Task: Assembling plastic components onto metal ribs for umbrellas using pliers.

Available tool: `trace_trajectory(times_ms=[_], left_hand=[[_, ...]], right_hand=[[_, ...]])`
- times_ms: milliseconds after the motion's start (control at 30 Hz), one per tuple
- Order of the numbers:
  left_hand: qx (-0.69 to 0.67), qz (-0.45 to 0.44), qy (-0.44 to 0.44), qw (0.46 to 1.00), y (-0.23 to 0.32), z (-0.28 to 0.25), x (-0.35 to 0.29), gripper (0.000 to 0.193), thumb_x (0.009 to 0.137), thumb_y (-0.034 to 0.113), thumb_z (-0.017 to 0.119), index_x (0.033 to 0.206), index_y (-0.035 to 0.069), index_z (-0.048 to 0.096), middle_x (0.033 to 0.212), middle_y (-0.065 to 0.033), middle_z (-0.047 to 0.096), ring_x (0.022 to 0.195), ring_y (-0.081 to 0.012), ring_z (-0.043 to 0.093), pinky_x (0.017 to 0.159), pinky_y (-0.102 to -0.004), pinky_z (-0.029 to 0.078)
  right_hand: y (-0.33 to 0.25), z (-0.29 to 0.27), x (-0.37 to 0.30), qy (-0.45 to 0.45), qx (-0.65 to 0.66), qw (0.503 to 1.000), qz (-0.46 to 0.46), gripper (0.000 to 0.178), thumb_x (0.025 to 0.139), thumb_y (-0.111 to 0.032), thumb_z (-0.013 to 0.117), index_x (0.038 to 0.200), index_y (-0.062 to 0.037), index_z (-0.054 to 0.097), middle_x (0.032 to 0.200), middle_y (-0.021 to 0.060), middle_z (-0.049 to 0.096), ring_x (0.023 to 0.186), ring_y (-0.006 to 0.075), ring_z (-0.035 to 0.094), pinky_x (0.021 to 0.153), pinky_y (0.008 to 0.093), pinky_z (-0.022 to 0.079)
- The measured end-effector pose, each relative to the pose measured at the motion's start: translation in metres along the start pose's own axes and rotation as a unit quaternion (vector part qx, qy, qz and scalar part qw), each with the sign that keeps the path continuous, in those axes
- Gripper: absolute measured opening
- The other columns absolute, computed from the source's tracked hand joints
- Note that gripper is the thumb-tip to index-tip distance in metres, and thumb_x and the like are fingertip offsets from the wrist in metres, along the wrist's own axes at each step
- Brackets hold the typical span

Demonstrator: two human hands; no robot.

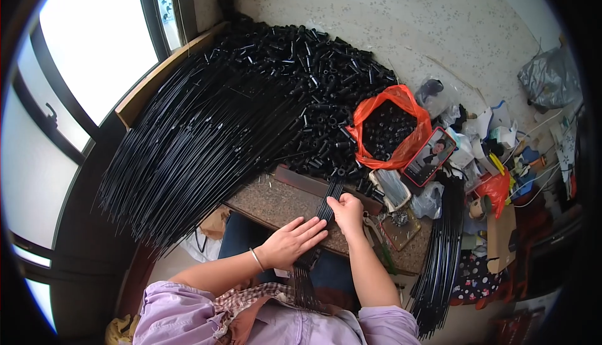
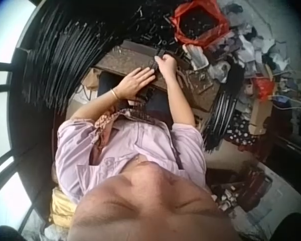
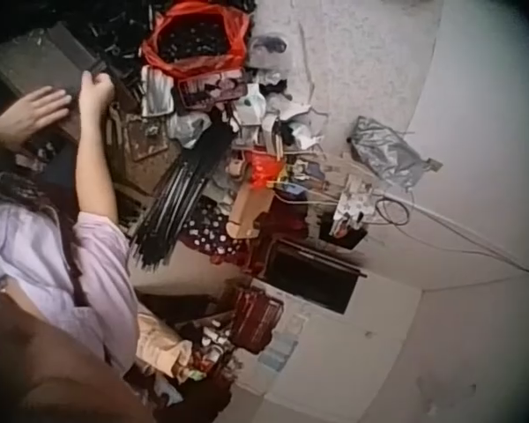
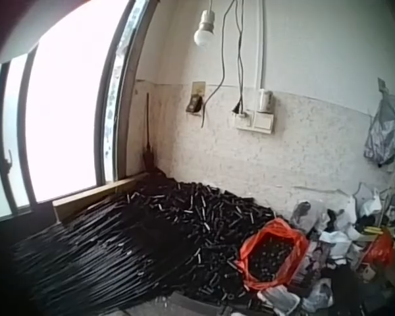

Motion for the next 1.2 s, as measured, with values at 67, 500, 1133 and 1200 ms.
trace_trajectory(times_ms=[67,500,1133,1200], left_hand=[[0.005,0.0,0.005,1.0,-0.001,0.003,-0.001,0.089,0.061,0.026,0.064,0.138,0.006,0.023,0.145,-0.0126,0.021,0.134,-0.0243,0.021,0.107,-0.0405,0.018],[-0.013,0.002,0.028,1.0,-0.004,0.007,-0.003,0.087,0.063,0.025,0.062,0.138,0.005,0.024,0.145,-0.0122,0.021,0.135,-0.0236,0.02,0.107,-0.0407,0.018],[0.0,0.009,0.004,1.0,0.0,0.005,0.006,0.075,0.069,0.022,0.056,0.136,0.001,0.028,0.144,-0.0121,0.023,0.134,-0.0252,0.021,0.106,-0.0403,0.02],[0.004,0.001,0.006,1.0,-0.001,0.007,0.005,0.075,0.069,0.023,0.056,0.136,0.002,0.028,0.144,-0.0119,0.024,0.134,-0.0248,0.022,0.106,-0.0405,0.021]], right_hand=[[-0.007,0.001,0.0,0.047,-0.106,0.989,-0.096,0.017,0.075,-0.015,0.068,0.07,-0.0005,0.06,0.058,0.0026,0.057,0.044,0.0071,0.047,0.04,0.023,0.037],[-0.043,-0.029,-0.007,0.241,-0.064,0.951,-0.181,0.026,0.075,-0.014,0.068,0.095,-0.0017,0.056,0.08,0.0058,0.051,0.055,0.0142,0.047,0.051,0.0266,0.041],[-0.01,-0.128,0.042,0.131,-0.435,0.843,-0.29,0.008,0.077,-0.008,0.058,0.073,-0.001,0.056,0.078,0.0118,0.05,0.078,0.0304,0.052,0.067,0.04,0.045],[-0.031,-0.108,0.03,0.127,-0.293,0.887,-0.332,0.005,0.079,-0.006,0.056,0.079,-0.0009,0.055,0.079,0.0128,0.05,0.077,0.0324,0.052,0.066,0.0406,0.044]])
Point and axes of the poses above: each hand's wrist, its own x-axis towards the middle knuckle, its own z-axis out of the palm, y = z × x, the point moved 1 cm from there along x, towards the middle knuckle
